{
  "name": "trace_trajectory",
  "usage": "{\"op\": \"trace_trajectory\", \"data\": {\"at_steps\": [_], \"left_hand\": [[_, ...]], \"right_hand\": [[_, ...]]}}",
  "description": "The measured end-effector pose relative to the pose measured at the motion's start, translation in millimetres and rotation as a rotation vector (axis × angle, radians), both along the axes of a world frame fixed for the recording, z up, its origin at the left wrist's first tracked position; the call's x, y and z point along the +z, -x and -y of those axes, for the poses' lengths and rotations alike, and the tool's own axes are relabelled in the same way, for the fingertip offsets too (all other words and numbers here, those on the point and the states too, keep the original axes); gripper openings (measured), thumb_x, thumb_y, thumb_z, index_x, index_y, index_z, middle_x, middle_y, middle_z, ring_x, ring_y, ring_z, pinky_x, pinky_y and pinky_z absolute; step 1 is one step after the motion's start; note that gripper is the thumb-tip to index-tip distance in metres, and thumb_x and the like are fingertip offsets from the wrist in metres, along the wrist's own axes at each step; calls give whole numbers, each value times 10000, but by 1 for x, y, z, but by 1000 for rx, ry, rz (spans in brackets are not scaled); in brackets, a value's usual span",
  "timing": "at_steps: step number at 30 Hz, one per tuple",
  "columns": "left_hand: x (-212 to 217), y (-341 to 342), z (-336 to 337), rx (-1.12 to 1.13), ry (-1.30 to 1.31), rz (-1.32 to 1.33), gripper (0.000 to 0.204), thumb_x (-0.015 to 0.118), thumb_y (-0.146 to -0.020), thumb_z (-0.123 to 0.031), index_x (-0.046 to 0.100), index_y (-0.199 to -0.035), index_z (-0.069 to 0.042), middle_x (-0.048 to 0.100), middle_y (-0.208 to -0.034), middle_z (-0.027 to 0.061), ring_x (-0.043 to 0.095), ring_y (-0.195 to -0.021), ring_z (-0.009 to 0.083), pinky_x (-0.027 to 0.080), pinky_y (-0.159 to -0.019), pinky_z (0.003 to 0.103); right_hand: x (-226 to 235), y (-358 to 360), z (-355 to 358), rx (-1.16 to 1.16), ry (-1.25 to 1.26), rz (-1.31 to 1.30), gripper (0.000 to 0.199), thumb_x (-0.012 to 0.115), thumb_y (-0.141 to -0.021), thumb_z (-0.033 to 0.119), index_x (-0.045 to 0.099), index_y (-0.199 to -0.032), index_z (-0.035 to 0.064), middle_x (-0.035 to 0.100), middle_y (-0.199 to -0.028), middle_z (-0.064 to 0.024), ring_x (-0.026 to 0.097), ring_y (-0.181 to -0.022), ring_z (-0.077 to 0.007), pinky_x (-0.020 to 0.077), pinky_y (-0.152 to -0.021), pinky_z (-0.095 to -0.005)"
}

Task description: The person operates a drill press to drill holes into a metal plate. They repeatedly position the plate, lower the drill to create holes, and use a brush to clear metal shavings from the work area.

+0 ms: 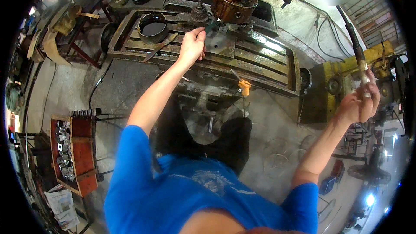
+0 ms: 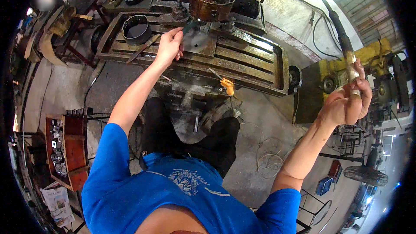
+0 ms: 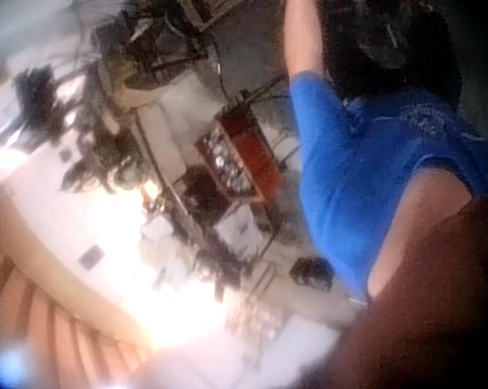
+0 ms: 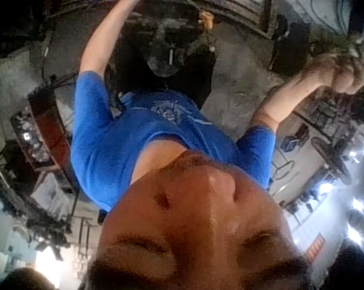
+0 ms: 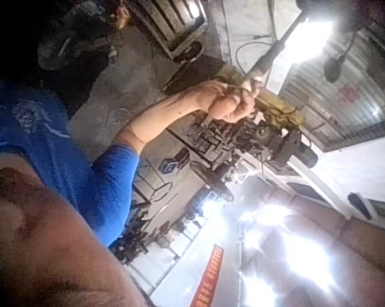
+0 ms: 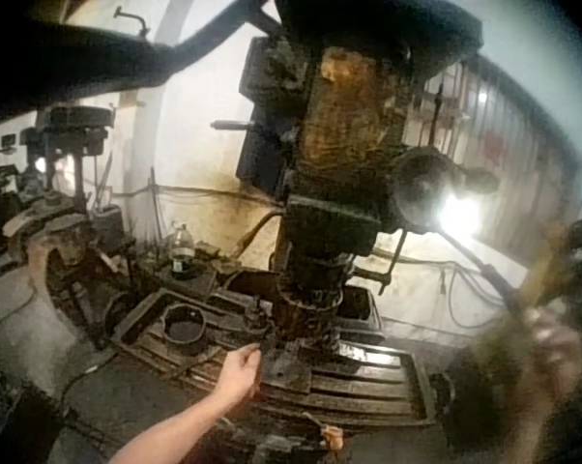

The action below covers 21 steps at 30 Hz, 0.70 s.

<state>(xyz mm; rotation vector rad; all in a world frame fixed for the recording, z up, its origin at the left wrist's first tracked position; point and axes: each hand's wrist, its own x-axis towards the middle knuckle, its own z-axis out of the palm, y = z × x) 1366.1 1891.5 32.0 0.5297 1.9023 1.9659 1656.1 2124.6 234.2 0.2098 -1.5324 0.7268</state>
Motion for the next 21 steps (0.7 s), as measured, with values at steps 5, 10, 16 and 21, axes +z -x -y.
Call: {"op": "trace_trajectory", "data": {"at_steps": [5,10,16,21], "left_hand": [[-5,-8,3,10,48,-32,395,419,-921,-218,439,-1243,10,483,-504,37,426,-337,99,323,-301,237],[-5,-13,7,36,119,-80,378,435,-908,-226,493,-1199,8,504,-488,31,461,-351,101,353,-324,254],[-5,-15,12,37,100,-130,373,451,-899,-226,512,-1178,15,494,-479,18,466,-369,91,353,-336,251],[0,-26,50,3,53,-23,370,436,-916,-211,489,-1191,31,461,-469,9,428,-356,80,319,-325,234]], "right_hand": [[-3,-1,-3,91,6,7,276,376,-648,58,559,-831,-38,579,-963,-276,507,-1046,-421,300,-991,-524],[-5,-2,-2,55,-6,12,292,368,-630,48,565,-832,-27,579,-976,-270,499,-1059,-422,287,-1001,-523],[-17,0,7,67,98,-17,295,364,-619,45,565,-826,-20,580,-995,-251,489,-1077,-415,265,-1017,-519],[-24,-2,1,93,74,8,288,363,-631,56,563,-826,-15,580,-998,-246,482,-1088,-402,261,-1021,-518]]}}
